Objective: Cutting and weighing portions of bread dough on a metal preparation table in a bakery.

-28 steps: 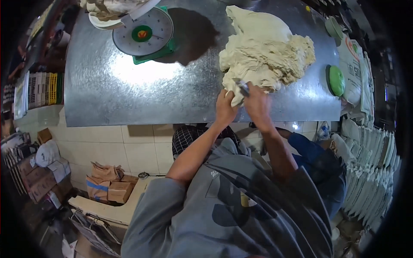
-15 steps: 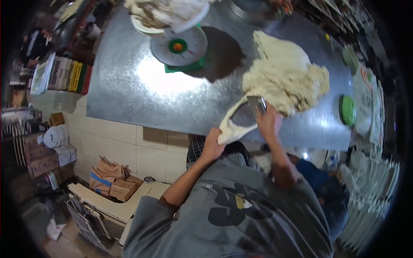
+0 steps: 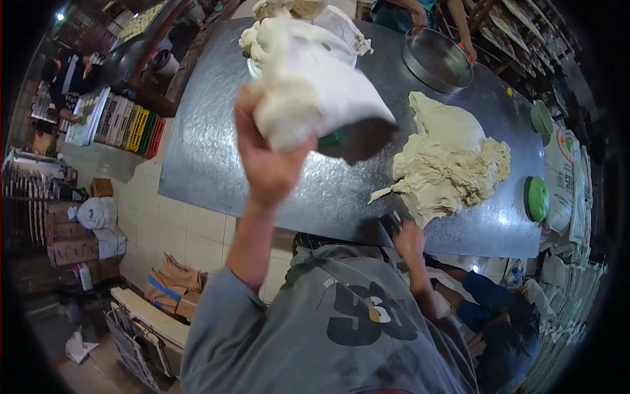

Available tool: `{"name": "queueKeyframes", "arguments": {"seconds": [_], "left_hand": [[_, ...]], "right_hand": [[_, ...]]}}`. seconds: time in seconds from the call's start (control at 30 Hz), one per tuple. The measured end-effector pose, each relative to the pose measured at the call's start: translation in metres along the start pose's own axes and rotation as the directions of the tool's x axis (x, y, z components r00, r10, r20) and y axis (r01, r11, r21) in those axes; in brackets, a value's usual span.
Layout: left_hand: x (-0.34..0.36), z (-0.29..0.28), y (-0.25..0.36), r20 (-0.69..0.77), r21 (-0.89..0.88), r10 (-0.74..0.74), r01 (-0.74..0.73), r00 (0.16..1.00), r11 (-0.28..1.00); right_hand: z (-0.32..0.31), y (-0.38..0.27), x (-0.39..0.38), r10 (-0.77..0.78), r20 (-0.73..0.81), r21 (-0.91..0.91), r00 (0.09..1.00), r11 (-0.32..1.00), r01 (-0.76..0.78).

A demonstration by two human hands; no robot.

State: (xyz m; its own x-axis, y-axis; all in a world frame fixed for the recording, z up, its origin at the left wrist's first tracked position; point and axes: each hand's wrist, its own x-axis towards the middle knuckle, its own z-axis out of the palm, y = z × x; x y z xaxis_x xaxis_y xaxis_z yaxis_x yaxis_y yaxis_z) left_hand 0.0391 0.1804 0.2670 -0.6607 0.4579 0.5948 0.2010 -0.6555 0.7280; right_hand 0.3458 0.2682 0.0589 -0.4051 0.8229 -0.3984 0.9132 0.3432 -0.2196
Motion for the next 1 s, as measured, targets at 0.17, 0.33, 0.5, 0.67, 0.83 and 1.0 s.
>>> {"name": "queueKeyframes", "arguments": {"seconds": [0.17,0.33,0.5,0.67,0.83,1.0], "left_hand": [[0.167,-0.038,-0.007,0.291,0.250,-0.012,-0.064,0.957,0.966],[0.263,-0.028,-0.050,0.417,0.284,-0.210,0.092,0.884,0.954],[0.307,-0.074,-0.111,0.619,0.562,-0.309,-0.132,0.722,0.817],[0.299,-0.113,-0.117,0.679,0.719,-0.286,-0.533,0.676,0.446],[0.258,-0.114,-0.117,0.638,0.737,-0.115,-0.560,0.761,0.379],[0.162,-0.076,-0.078,0.335,0.782,0.493,-0.529,0.803,0.330]], "right_hand": [[0.017,0.016,-0.035,0.216,-0.199,0.404,0.956,0.907,-0.121],[0.014,0.010,-0.036,0.333,-0.309,0.545,0.891,0.830,-0.122],[-0.001,-0.006,-0.040,0.393,-0.288,0.563,0.873,0.807,-0.178],[0.009,-0.012,-0.051,0.404,-0.347,0.641,0.847,0.761,-0.100],[0.019,-0.011,-0.055,0.400,-0.197,0.579,0.895,0.784,-0.223],[0.028,-0.007,-0.050,0.358,-0.194,0.597,0.913,0.782,-0.180]]}}
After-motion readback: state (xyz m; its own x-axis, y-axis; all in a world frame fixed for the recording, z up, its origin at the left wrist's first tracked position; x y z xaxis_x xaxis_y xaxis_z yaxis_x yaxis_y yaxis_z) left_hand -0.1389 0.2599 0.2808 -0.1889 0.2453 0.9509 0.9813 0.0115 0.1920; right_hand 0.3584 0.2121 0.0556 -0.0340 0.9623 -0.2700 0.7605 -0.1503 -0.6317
